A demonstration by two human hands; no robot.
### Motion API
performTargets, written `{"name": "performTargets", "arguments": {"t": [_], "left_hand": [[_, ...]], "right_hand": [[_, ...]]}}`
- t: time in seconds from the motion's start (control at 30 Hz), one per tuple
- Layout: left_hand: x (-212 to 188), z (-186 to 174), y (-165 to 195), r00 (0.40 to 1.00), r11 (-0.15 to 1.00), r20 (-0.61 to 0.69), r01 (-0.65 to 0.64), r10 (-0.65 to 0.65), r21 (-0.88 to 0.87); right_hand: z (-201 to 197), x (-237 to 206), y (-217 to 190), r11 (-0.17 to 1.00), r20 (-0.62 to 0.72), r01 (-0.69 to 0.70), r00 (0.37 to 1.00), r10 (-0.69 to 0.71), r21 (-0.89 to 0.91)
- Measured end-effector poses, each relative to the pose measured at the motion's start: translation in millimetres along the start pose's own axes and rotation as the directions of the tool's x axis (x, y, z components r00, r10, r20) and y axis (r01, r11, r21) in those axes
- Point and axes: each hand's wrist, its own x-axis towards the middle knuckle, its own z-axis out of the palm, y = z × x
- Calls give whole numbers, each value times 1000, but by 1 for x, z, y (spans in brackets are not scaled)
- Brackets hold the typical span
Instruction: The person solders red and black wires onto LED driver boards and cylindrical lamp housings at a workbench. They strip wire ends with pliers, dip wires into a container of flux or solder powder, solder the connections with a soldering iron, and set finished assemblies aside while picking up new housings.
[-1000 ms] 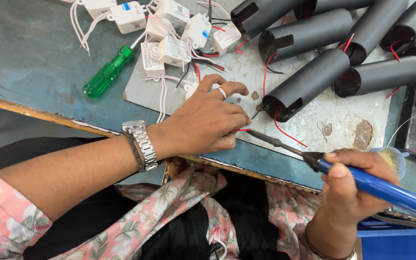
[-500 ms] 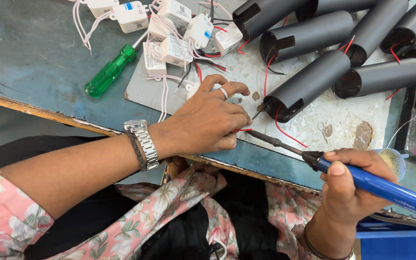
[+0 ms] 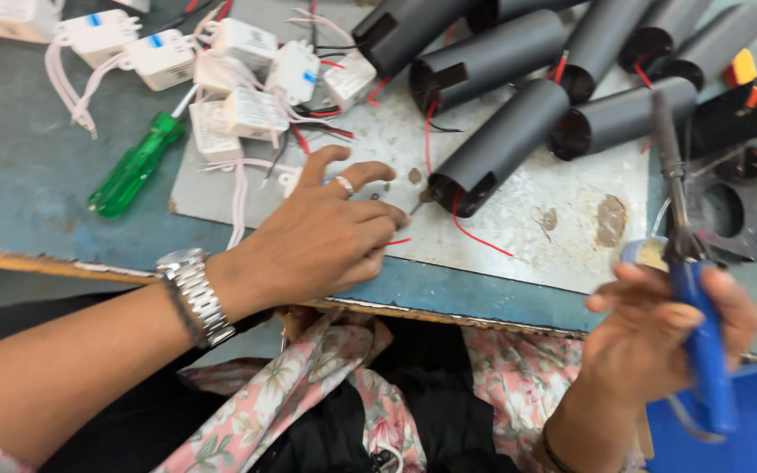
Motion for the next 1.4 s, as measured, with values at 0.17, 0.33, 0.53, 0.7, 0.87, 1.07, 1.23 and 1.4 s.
{"name": "performTargets", "arguments": {"t": [0.17, 0.33, 0.53, 0.7, 0.87, 1.07, 1.23, 1.4], "left_hand": [[-7, -8, 11, 996, 998, -59, 61, -61, -3], [-11, -16, 24, 992, 993, -47, 115, -116, -13], [-12, -20, 27, 992, 993, -30, 118, -119, -25], [-11, -23, 21, 988, 982, -86, 118, -132, -148], [-8, -28, 14, 967, 905, 29, 248, -254, -345], [-1, -39, 8, 967, 884, 171, 243, -189, -400], [7, -39, 9, 920, 951, 372, 218, -125, -220], [9, -30, 9, 962, 977, 268, 112, -61, -182]], "right_hand": [[7, -7, 4, 998, 156, -16, 987, 26, -63], [28, -19, 9, 981, 324, -56, 939, 114, -184], [49, -20, 13, 987, 394, -87, 909, 135, -139], [61, -17, 16, 983, 508, 13, 857, 83, -183], [75, -14, 18, 991, 583, 71, 813, 6, -109], [89, -7, 14, 986, 617, 136, 785, -49, -95], [94, -3, 7, 956, 644, 213, 764, -34, -203], [100, 1, 6, 957, 667, 188, 745, 7, -220]]}}
